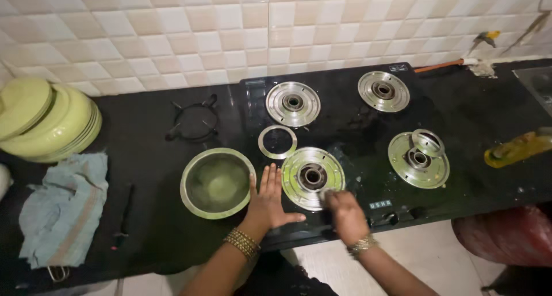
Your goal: The person removes burner rings and drip trays from a gas cooktop and scrubs the burner heads, trays, and black glass surface with a soapy sponge and cloth, wiping around each burner and repositioning the parts as they clean.
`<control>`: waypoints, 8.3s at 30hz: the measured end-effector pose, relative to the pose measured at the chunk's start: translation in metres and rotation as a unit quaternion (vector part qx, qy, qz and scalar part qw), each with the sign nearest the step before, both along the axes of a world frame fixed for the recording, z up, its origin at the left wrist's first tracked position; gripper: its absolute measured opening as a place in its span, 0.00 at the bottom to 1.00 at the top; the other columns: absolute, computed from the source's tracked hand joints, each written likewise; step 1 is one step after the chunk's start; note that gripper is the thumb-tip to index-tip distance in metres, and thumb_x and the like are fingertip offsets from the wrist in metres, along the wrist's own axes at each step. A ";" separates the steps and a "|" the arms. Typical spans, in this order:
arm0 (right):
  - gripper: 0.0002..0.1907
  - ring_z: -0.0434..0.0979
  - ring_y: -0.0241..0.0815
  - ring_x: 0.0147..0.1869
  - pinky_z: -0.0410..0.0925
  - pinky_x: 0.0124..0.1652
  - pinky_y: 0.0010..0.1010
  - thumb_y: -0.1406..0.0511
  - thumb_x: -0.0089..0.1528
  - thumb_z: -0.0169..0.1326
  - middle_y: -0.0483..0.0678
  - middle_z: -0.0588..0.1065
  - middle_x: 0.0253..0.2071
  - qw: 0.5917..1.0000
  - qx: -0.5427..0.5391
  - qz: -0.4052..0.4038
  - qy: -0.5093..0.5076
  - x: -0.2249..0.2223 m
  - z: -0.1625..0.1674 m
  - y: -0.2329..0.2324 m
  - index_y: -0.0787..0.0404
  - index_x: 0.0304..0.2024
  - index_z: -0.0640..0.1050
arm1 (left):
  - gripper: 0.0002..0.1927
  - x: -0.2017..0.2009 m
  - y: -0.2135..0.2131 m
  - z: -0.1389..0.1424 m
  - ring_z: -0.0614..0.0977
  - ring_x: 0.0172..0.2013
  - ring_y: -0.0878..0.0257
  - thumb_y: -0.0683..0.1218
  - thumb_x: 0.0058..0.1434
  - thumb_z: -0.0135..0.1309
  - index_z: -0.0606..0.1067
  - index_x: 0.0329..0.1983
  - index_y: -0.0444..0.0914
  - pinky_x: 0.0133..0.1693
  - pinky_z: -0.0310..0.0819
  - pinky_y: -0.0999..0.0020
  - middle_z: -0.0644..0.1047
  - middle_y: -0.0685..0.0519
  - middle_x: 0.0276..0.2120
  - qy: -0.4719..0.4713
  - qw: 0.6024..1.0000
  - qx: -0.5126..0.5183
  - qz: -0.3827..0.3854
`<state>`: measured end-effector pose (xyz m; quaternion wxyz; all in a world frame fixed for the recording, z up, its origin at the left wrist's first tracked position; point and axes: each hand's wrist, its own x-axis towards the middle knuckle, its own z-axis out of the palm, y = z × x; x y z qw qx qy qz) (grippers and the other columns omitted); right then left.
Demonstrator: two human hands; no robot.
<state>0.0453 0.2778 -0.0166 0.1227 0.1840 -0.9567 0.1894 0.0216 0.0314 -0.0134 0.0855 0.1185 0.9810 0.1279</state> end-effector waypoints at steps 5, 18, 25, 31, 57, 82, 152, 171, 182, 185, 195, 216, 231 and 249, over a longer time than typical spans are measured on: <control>0.16 0.77 0.56 0.53 0.71 0.51 0.41 0.72 0.52 0.53 0.55 0.77 0.47 0.991 -0.051 0.119 0.044 -0.005 -0.007 -0.063 0.64 0.43 0.78 | 0.77 0.014 0.015 -0.004 0.38 0.76 0.44 0.82 0.39 0.59 0.44 0.75 0.26 0.69 0.26 0.39 0.42 0.34 0.75 0.110 0.994 0.003 0.019; 0.17 0.77 0.54 0.57 0.71 0.55 0.39 0.75 0.53 0.49 0.53 0.77 0.49 0.996 0.023 0.078 0.039 -0.031 -0.007 0.028 0.62 0.44 0.80 | 0.77 0.027 0.022 0.026 0.34 0.76 0.41 0.82 0.44 0.57 0.37 0.76 0.26 0.70 0.26 0.42 0.36 0.33 0.76 0.019 0.996 0.064 0.051; 0.21 0.74 0.59 0.55 0.70 0.52 0.43 0.72 0.53 0.50 0.60 0.75 0.50 0.987 0.006 0.158 0.023 -0.009 -0.035 -0.063 0.68 0.50 0.75 | 0.73 0.013 0.022 0.019 0.31 0.75 0.41 0.76 0.48 0.60 0.36 0.77 0.30 0.69 0.23 0.41 0.34 0.36 0.77 -0.008 0.997 -0.051 0.049; 0.21 0.75 0.59 0.57 0.68 0.54 0.42 0.74 0.53 0.50 0.61 0.75 0.52 0.974 -0.052 0.212 0.056 -0.012 -0.010 -0.019 0.66 0.50 0.77 | 0.75 0.015 0.016 0.024 0.28 0.76 0.42 0.80 0.47 0.57 0.33 0.77 0.31 0.69 0.20 0.41 0.32 0.37 0.78 -0.050 0.997 0.027 0.060; 0.33 0.60 0.60 0.75 0.55 0.69 0.44 0.75 0.55 0.49 0.62 0.64 0.69 0.949 0.024 0.311 -0.046 -0.008 0.002 -0.006 0.68 0.65 0.68 | 0.86 0.024 0.017 0.022 0.33 0.76 0.40 0.76 0.28 0.71 0.36 0.76 0.29 0.71 0.23 0.43 0.36 0.36 0.77 -0.029 0.998 0.049 0.041; 0.28 0.48 0.56 0.81 0.34 0.70 0.69 0.67 0.60 0.47 0.61 0.66 0.67 0.969 0.197 0.147 0.017 -0.037 0.003 -0.074 0.72 0.62 0.67 | 0.85 0.015 0.021 0.009 0.30 0.76 0.39 0.75 0.31 0.71 0.34 0.77 0.31 0.71 0.24 0.45 0.32 0.33 0.76 -0.054 0.997 0.043 0.047; 0.19 0.74 0.58 0.48 0.69 0.49 0.42 0.70 0.53 0.51 0.61 0.75 0.44 0.970 0.136 0.138 0.145 -0.079 -0.002 -0.081 0.70 0.47 0.74 | 0.89 0.016 0.022 0.007 0.38 0.75 0.36 0.84 0.21 0.65 0.43 0.75 0.26 0.70 0.27 0.42 0.42 0.29 0.75 0.082 0.992 0.088 0.043; 0.14 0.72 0.55 0.56 0.66 0.58 0.40 0.70 0.61 0.49 0.58 0.74 0.50 0.962 0.256 0.086 -0.039 -0.063 -0.010 -0.079 0.67 0.49 0.73 | 0.88 0.017 0.021 0.002 0.39 0.75 0.35 0.79 0.21 0.69 0.45 0.74 0.24 0.69 0.28 0.42 0.43 0.31 0.75 0.122 0.982 0.142 0.034; 0.22 0.74 0.59 0.52 0.68 0.52 0.43 0.72 0.57 0.48 0.63 0.76 0.46 0.991 0.088 0.092 0.034 -0.056 -0.011 -0.078 0.72 0.55 0.71 | 0.88 0.017 0.020 0.006 0.39 0.75 0.35 0.80 0.21 0.70 0.44 0.75 0.26 0.70 0.29 0.41 0.43 0.32 0.75 0.093 0.987 0.125 0.032; 0.18 0.74 0.59 0.52 0.68 0.52 0.43 0.71 0.58 0.50 0.62 0.76 0.45 0.990 0.107 0.087 0.011 -0.055 -0.008 -0.077 0.68 0.52 0.72 | 0.89 0.018 0.020 0.008 0.38 0.75 0.36 0.80 0.20 0.69 0.44 0.75 0.25 0.70 0.29 0.42 0.42 0.32 0.75 0.079 0.991 0.104 0.034; 0.26 0.75 0.59 0.50 0.68 0.51 0.44 0.73 0.54 0.49 0.62 0.77 0.42 0.987 0.042 0.142 0.056 -0.040 0.000 -0.071 0.73 0.55 0.70 | 0.88 0.018 0.016 0.007 0.37 0.75 0.36 0.80 0.22 0.69 0.43 0.75 0.27 0.70 0.28 0.42 0.41 0.33 0.76 0.067 0.994 0.078 0.031; 0.29 0.72 0.59 0.54 0.66 0.51 0.46 0.71 0.56 0.48 0.59 0.74 0.59 0.989 0.033 0.140 -0.027 -0.020 -0.006 -0.064 0.70 0.61 0.70 | 0.88 0.020 0.014 0.013 0.33 0.75 0.39 0.79 0.25 0.70 0.38 0.77 0.29 0.71 0.25 0.44 0.37 0.36 0.77 -0.012 0.999 0.035 0.038; 0.29 0.72 0.56 0.51 0.67 0.51 0.45 0.70 0.58 0.47 0.52 0.79 0.55 0.993 0.114 0.002 -0.013 -0.069 -0.004 0.021 0.55 0.63 0.73 | 0.76 0.022 0.020 0.012 0.31 0.76 0.43 0.82 0.44 0.57 0.37 0.77 0.31 0.71 0.24 0.44 0.35 0.39 0.77 -0.044 0.997 0.035 0.061; 0.27 0.72 0.55 0.48 0.67 0.51 0.42 0.70 0.56 0.48 0.45 0.77 0.61 0.998 0.051 0.015 -0.019 -0.063 0.002 0.029 0.50 0.58 0.78 | 0.56 0.042 0.030 -0.001 0.51 0.75 0.46 0.73 0.60 0.52 0.52 0.75 0.30 0.70 0.39 0.41 0.53 0.37 0.74 0.212 0.973 0.075 0.046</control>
